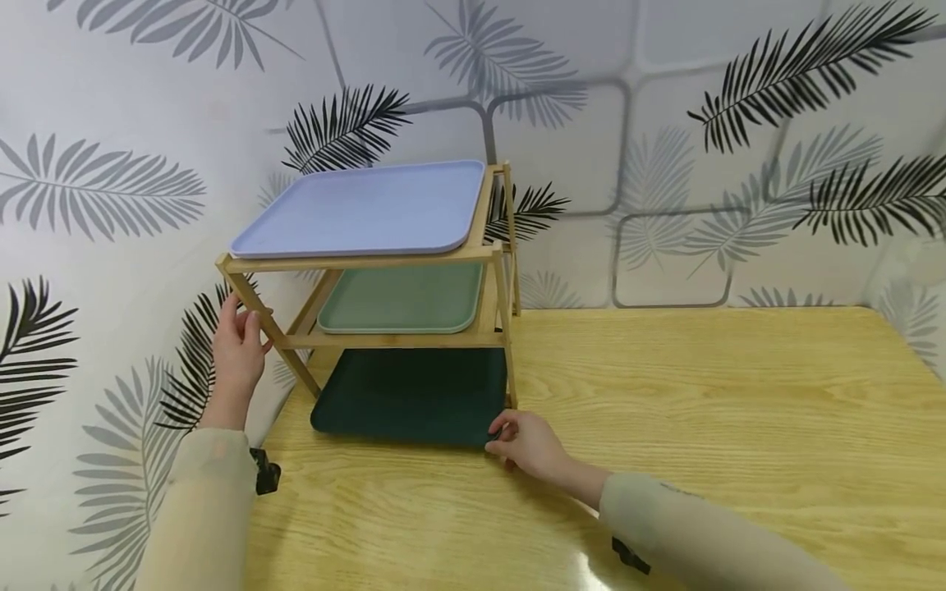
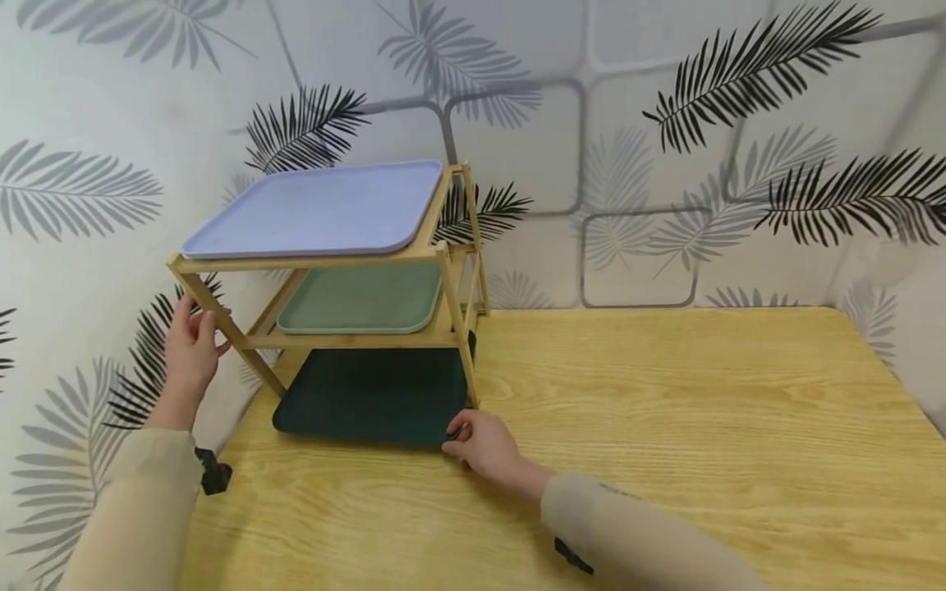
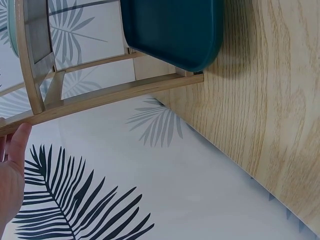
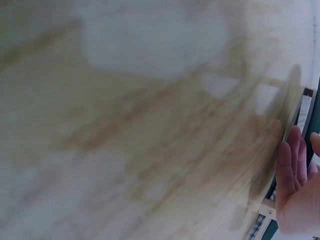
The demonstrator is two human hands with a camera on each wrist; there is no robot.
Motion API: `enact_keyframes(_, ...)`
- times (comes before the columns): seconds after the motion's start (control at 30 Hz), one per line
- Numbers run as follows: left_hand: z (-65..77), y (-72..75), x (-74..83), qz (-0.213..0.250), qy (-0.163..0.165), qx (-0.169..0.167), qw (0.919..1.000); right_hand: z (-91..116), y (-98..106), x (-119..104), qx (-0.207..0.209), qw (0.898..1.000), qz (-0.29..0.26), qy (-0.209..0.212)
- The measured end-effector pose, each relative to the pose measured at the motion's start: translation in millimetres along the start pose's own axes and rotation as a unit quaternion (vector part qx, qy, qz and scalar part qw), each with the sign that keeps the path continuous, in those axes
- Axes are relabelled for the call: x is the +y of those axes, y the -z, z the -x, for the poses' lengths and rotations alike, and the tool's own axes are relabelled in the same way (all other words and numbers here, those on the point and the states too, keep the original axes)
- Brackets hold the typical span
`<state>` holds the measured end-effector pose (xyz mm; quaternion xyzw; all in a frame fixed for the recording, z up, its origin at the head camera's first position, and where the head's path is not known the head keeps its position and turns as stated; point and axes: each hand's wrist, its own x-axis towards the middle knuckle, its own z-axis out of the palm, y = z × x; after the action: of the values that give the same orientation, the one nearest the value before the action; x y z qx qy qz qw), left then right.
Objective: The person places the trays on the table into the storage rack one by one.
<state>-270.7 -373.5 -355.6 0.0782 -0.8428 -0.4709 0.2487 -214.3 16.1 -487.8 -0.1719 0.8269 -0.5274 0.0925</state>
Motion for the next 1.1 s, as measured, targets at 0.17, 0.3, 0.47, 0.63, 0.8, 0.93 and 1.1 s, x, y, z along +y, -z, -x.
enact_keyframes(0.17, -2.5, 2.0, -2.0, -0.002, 0.000, 0.002, 1.0000, -7, -3, -1, 0.023, 1.000, 0.019, -0.001)
enact_keyframes(0.3, -2.4, 4.0, -2.5, -0.002, -0.001, 0.003, 1.0000, -14, -9, -3, 0.042, 0.999, 0.013, 0.000)
enact_keyframes(0.47, -0.4, 4.8, -2.0, -0.011, 0.010, 0.001, 0.9999, -24, -17, -6, 0.051, 0.998, -0.012, -0.026)
enact_keyframes(0.63, 0.8, 4.5, -0.9, -0.009, 0.018, -0.003, 0.9998, -32, -26, -6, 0.067, 0.996, -0.034, -0.042)
enact_keyframes(0.8, -0.1, 2.4, -0.3, 0.001, 0.008, -0.004, 1.0000, -41, -31, -3, 0.085, 0.992, -0.083, -0.049)
enact_keyframes(0.93, -1.1, 1.2, -1.0, -0.002, 0.005, -0.009, 0.9999, -49, -34, 3, 0.095, 0.987, -0.114, -0.069)
enact_keyframes(1.1, -1.8, 1.7, -0.7, 0.000, 0.002, -0.009, 1.0000, -56, -35, 3, 0.095, 0.983, -0.133, -0.087)
